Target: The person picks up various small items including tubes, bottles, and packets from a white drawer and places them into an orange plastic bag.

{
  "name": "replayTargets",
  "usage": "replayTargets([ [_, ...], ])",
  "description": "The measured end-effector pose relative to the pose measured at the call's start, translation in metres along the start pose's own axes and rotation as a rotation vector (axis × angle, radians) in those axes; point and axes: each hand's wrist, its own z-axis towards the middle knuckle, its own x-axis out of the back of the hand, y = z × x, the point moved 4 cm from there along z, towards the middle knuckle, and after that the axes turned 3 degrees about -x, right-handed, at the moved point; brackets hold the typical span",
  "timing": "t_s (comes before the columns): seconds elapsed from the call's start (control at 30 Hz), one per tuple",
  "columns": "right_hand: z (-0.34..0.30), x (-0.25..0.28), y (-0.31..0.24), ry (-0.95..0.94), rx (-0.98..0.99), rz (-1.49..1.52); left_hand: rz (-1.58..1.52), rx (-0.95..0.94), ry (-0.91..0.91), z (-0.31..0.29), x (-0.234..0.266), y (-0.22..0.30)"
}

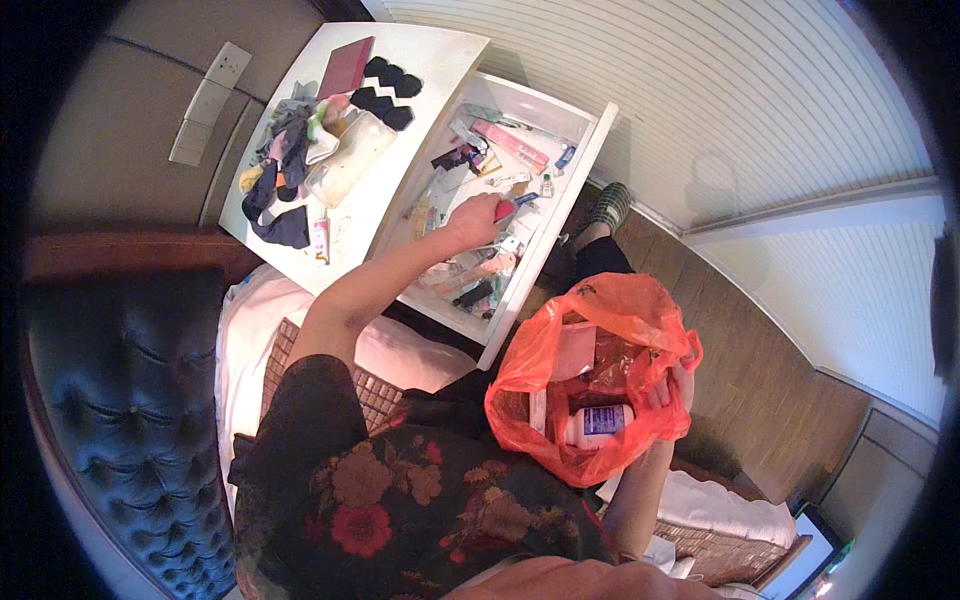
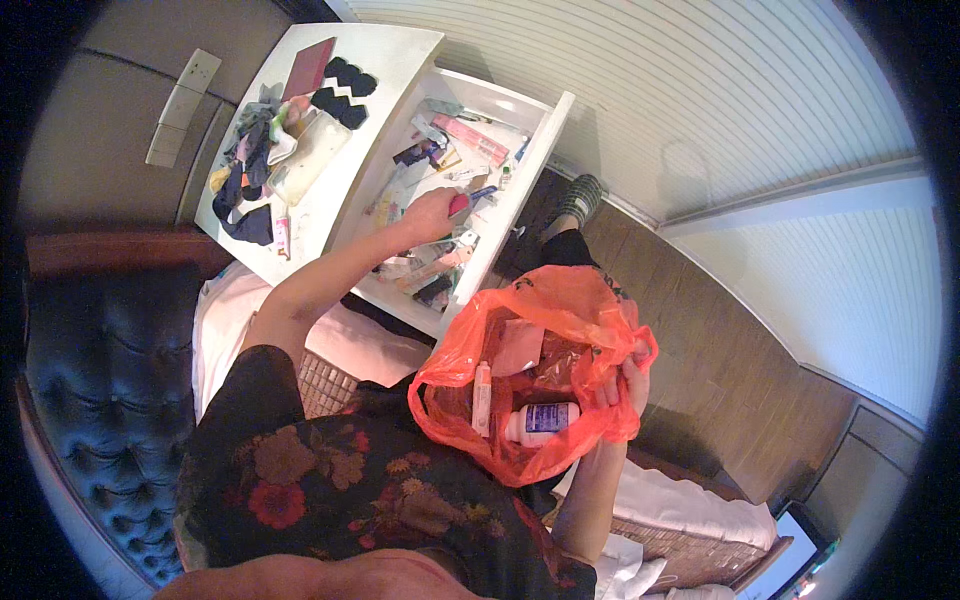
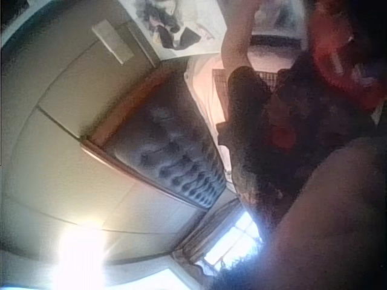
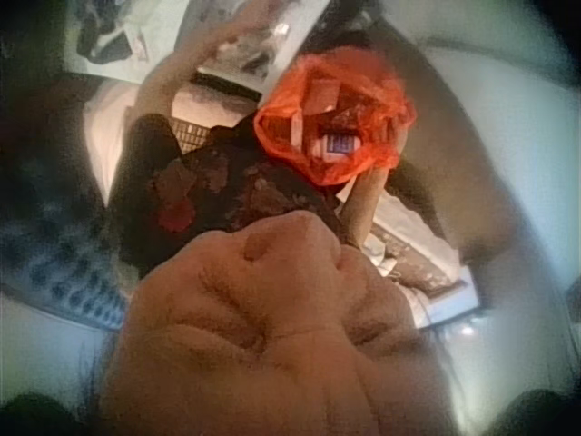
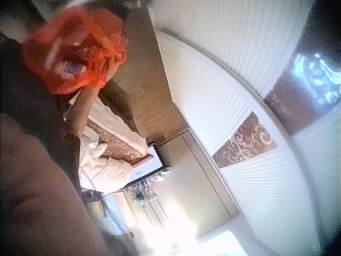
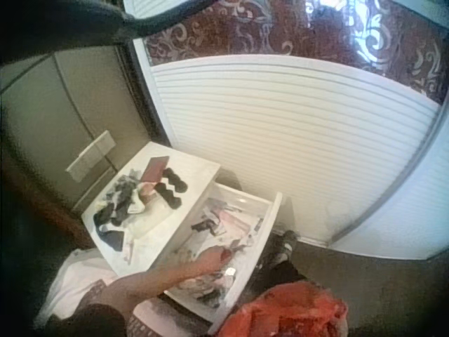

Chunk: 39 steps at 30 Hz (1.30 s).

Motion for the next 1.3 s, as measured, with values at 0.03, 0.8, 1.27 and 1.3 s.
replayTargets([
  [0.03,0.001,0.005,-0.001,-0.07,-0.015,-0.008,-0.175,0.145,-0.046,-0.001,0.002,-0.009],
  [0.8,-0.001,-0.012,0.004,-0.082,0.088,-0.01,-1.555,-0.32,-0.539,-0.091,0.204,0.223],
  [1.27,-0.008,0.008,0.0,0.13,0.104,-0.134,-1.084,-0.356,0.005,-0.064,0.174,0.215],
  [1.3,-0.008,0.008,-0.002,0.094,0.09,-0.112,-1.015,-0.297,0.131,-0.045,0.165,0.194],
])
